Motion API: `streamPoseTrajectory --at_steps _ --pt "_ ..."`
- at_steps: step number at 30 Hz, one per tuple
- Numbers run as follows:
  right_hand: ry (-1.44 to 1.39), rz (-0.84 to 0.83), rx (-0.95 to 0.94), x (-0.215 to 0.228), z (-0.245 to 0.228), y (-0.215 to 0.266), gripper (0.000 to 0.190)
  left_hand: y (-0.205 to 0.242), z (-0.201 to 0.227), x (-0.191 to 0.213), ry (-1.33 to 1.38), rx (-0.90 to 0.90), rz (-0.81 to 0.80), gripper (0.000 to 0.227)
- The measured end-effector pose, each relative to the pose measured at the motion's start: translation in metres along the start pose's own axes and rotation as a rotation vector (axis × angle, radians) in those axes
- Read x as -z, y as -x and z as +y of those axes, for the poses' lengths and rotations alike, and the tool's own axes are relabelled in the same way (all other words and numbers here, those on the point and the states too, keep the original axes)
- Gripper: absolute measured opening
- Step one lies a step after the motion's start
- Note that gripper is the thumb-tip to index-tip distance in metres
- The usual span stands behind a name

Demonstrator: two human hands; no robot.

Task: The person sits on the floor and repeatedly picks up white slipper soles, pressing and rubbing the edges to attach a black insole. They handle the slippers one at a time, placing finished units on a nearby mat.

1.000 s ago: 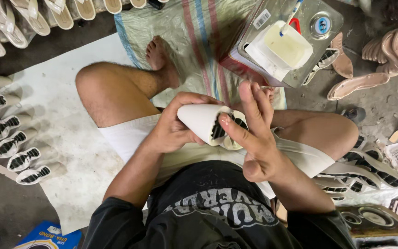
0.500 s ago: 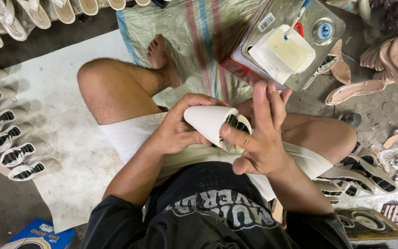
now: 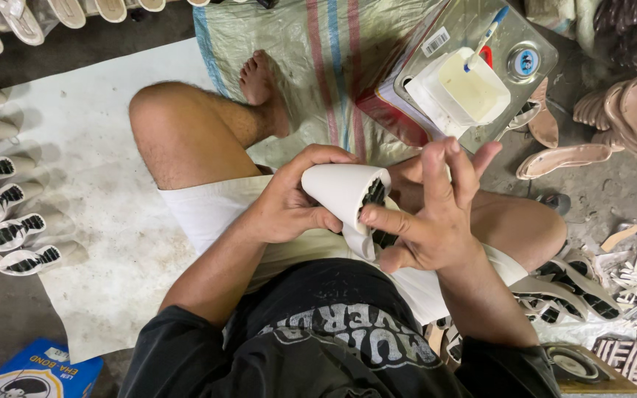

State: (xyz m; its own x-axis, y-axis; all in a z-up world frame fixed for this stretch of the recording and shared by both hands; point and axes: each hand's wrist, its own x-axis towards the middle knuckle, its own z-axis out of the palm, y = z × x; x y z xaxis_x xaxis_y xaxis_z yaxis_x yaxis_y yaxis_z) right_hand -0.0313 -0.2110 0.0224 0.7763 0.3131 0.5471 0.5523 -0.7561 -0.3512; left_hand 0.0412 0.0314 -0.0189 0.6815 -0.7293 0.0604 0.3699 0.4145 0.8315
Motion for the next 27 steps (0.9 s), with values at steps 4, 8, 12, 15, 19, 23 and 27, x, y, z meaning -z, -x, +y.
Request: streamPoseTrajectory --at_steps 4,8,12,15,19,23,27 --pt "-0.085 -0.024 -0.031 -0.003 0.005 0.001 0.078 -0.002 0.002 -0.001 -0.076 -0.018 -0.015 0.079" --pt "-0.054 -0.058 0.047 -0.003 0.010 0.004 0.072 0.001 0.007 -0.002 -0.044 0.018 0.014 0.081" --pt "0.043 -0.021 0.104 -0.001 0.023 0.010 0.074 -0.004 0.004 0.003 -0.116 -0.101 0.055 0.076" --pt "0.161 0.036 -0.011 0.000 0.048 0.018 0.086 -0.017 -0.011 0.011 0.055 0.089 0.368 0.067" --pt "0.171 0.007 -0.683 0.011 0.105 0.039 0.055 -0.013 -0.034 0.020 0.510 0.430 0.449 0.057" --pt "0.353 -0.220 -0.758 -0.003 0.163 0.057 0.051 0.001 -0.052 0.018 0.635 0.526 0.456 0.047" --pt "0.382 -0.355 -0.672 -0.013 0.176 0.065 0.052 0.008 -0.050 0.008 0.774 0.766 0.479 0.052"
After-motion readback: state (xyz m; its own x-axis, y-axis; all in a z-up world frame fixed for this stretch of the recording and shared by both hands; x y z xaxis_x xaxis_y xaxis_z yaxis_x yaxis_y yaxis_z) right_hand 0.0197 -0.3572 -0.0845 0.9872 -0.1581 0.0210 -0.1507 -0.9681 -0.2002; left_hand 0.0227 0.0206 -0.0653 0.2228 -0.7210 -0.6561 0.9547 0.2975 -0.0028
